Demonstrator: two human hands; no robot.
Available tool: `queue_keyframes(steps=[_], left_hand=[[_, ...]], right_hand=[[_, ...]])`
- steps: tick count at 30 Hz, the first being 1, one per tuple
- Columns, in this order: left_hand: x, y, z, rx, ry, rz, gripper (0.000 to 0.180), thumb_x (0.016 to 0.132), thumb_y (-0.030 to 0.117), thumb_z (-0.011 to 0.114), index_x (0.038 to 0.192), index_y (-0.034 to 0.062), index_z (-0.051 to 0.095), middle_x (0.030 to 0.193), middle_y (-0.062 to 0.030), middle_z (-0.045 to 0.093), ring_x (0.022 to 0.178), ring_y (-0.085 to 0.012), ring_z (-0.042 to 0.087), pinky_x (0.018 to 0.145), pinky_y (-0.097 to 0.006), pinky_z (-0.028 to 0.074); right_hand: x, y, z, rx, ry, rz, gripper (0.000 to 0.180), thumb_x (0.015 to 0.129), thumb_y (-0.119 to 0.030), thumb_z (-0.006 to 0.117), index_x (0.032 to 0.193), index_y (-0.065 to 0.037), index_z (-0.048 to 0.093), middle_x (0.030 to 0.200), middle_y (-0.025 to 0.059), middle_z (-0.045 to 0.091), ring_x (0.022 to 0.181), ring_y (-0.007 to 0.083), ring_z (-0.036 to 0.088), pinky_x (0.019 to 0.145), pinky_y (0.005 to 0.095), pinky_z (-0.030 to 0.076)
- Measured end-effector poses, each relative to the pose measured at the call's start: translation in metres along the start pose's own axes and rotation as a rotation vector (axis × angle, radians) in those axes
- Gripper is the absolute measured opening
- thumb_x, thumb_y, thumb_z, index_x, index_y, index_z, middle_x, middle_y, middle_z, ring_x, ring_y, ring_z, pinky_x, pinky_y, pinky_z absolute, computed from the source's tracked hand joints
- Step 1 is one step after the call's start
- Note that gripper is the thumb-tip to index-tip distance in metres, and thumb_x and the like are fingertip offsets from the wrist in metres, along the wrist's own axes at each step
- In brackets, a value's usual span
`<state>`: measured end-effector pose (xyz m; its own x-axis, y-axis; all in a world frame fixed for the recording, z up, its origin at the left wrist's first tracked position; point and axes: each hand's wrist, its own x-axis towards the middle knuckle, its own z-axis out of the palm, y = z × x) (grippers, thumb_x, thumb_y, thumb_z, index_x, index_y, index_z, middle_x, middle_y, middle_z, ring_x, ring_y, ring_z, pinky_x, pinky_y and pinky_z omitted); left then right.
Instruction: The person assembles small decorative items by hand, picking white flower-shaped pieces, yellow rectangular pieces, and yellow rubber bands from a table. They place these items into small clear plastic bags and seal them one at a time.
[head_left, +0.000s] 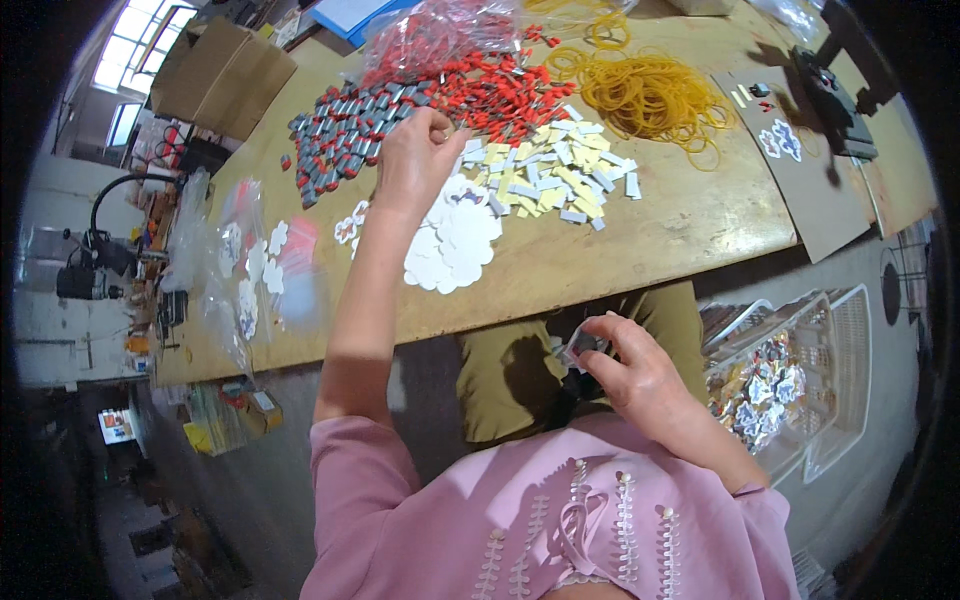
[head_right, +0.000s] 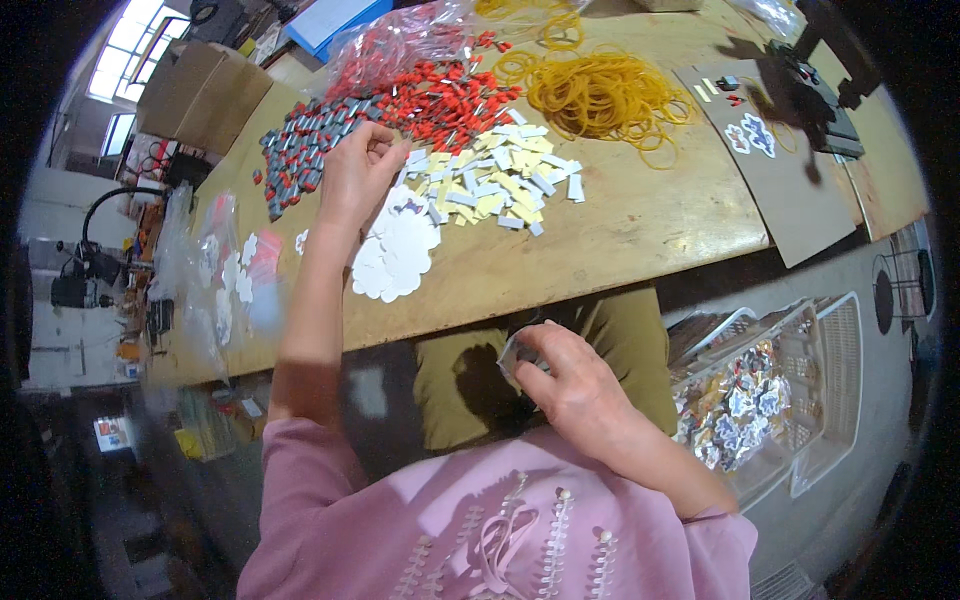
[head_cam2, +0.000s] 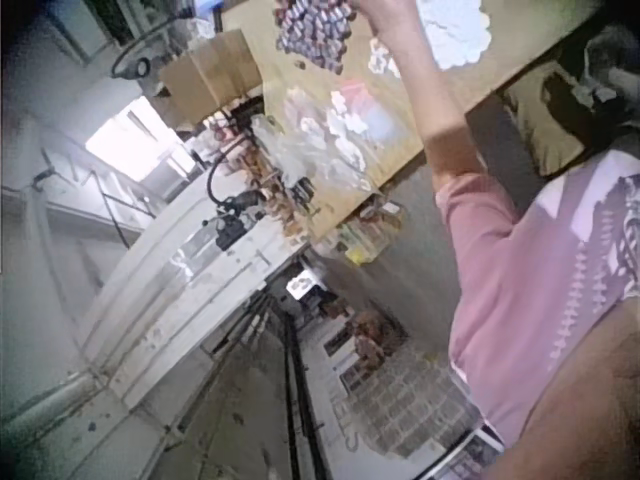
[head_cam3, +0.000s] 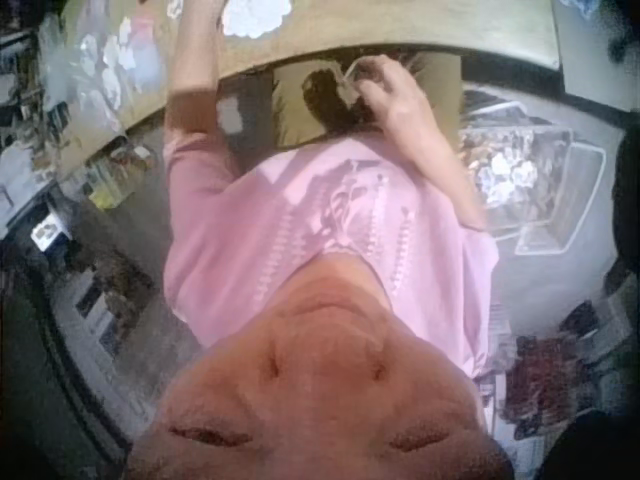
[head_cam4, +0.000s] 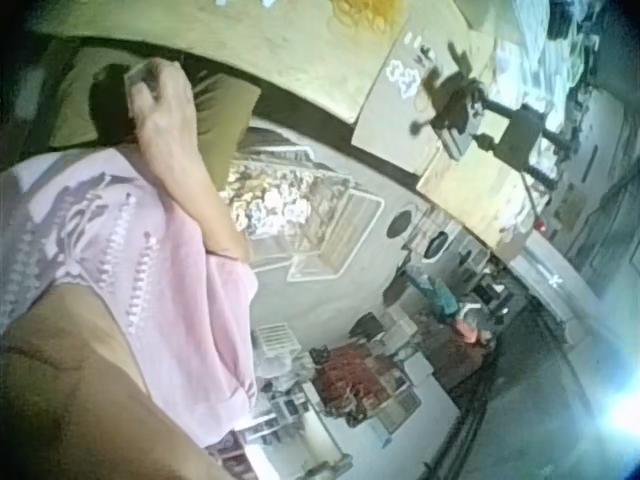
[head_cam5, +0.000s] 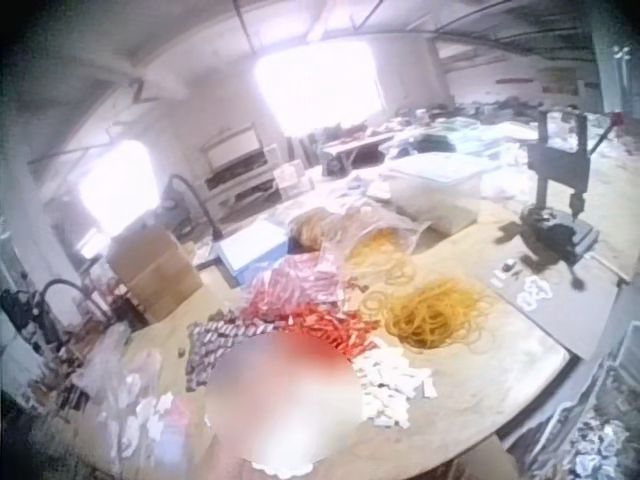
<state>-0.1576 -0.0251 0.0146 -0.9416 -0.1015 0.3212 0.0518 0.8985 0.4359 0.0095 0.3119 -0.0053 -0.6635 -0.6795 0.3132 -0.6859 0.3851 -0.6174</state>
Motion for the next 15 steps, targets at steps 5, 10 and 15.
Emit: queue_keyframes(steps=[5,10,15], left_hand=[[0.021,-0.023,0.011,0.125,-0.034,0.012,0.02,0.09,0.019,0.079,0.102,0.0029,0.078,0.084,-0.01,0.077,0.075,-0.0185,0.073,0.075,-0.035,0.058],[-0.035,0.059,-0.02,-0.714,-0.19,-0.241,0.014,0.098,0.008,0.067,0.108,-0.0003,0.073,0.099,-0.0038,0.076,0.085,-0.0084,0.067,0.071,-0.024,0.053],[-0.134,0.14,-0.02,-0.711,-0.281,0.175,0.022,0.084,-0.002,0.082,0.103,0.0084,0.077,0.113,-0.0069,0.072,0.106,-0.0208,0.068,0.09,-0.034,0.055]], right_hand=[[-0.01,0.01,-0.004,-0.032,0.049,0.008,0.02,0.087,-0.006,0.067,0.105,0.002,0.067,0.131,0.0222,0.061,0.126,0.0418,0.062,0.107,0.0486,0.054],[0.0,0.016,-0.019,-0.042,0.092,0.032,0.021,0.087,-0.007,0.067,0.105,0.002,0.066,0.127,0.0206,0.062,0.124,0.0408,0.063,0.106,0.0479,0.054],[0.012,0.014,-0.023,-0.055,0.167,0.002,0.021,0.086,-0.009,0.071,0.104,0.002,0.067,0.124,0.0193,0.061,0.121,0.0392,0.063,0.102,0.0468,0.055]])
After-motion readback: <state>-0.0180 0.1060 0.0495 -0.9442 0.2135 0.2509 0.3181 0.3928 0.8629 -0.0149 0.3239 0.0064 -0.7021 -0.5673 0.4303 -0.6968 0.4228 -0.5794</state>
